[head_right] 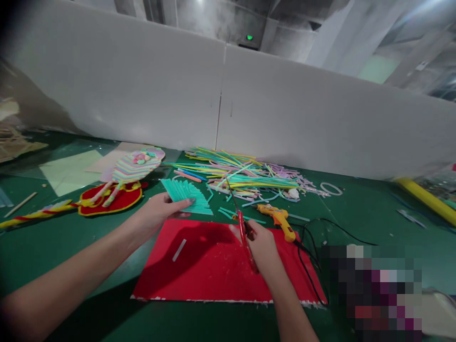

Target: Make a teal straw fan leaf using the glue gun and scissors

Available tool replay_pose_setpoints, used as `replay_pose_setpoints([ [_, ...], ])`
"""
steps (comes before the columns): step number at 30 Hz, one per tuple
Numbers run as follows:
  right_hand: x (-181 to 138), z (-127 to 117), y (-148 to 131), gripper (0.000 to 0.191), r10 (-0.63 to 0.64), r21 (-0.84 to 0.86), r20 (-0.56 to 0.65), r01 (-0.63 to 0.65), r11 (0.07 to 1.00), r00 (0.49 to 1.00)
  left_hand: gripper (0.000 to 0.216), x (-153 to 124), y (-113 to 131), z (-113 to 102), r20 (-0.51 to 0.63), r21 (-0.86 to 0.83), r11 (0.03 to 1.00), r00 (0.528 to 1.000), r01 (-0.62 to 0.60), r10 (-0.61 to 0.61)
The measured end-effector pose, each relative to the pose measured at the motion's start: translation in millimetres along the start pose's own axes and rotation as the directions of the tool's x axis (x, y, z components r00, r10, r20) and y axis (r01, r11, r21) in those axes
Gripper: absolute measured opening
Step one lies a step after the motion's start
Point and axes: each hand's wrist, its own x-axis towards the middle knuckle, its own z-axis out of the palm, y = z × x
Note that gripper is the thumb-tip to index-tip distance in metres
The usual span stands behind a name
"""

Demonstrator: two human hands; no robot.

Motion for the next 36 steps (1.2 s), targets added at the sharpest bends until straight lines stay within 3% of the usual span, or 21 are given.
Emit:
replay_pose_setpoints([
  [3, 5, -3, 13, 0.024, -0.102, -0.184, -0.105, 0.082, 0.979, 0.989, 0.036, -4, -4, 4, 0.025, -0.033, 0.999, 0.999, 0.035, -0.035],
  [8, 6, -8, 20, 0.024, -0.177, -0.280, 0.027, 0.177, 0.944, 0.984, 0.026, -19, -12, 15, 0.064, -0.211, 0.970, 0.992, 0.118, -0.107],
  [12, 4, -16, 21, 0.030, -0.213, -0.222, 0.196, 0.255, 0.941, 0.957, 0.027, -31, -19, 19, 0.018, -0.278, 0.958, 0.997, 0.072, -0.070],
  [15, 3, -22, 21, 0.036, -0.201, -0.146, 0.231, 0.238, 0.960, 0.952, 0.029, -35, -24, 20, -0.029, -0.268, 0.963, 0.998, 0.039, -0.049],
  [19, 3, -22, 13, 0.028, -0.246, -0.010, -0.036, 0.246, 0.969, 0.969, 0.037, -34, -34, 22, -0.103, -0.253, 0.966, 0.992, 0.046, -0.074],
  [21, 3, -18, 4, 0.026, -0.217, 0.103, -0.108, 0.228, 0.968, 0.970, 0.040, -33, -39, 27, -0.104, -0.245, 0.968, 0.991, 0.052, -0.080],
  [26, -2, -5, -15, 0.027, -0.154, 0.321, 0.084, 0.120, 0.940, 0.984, 0.042, -29, -50, 40, -0.015, -0.227, 0.973, 0.999, 0.031, -0.036],
  [32, -3, 0, -13, 0.021, -0.154, 0.283, 0.143, 0.109, 0.953, 0.978, 0.042, -29, -52, 44, -0.019, -0.108, 0.993, 0.999, 0.036, -0.038],
  [36, -5, 4, -15, 0.020, -0.176, 0.246, 0.175, 0.130, 0.960, 0.969, 0.042, -34, -48, 32, -0.069, 0.096, 0.995, 0.998, 0.005, 0.002],
])
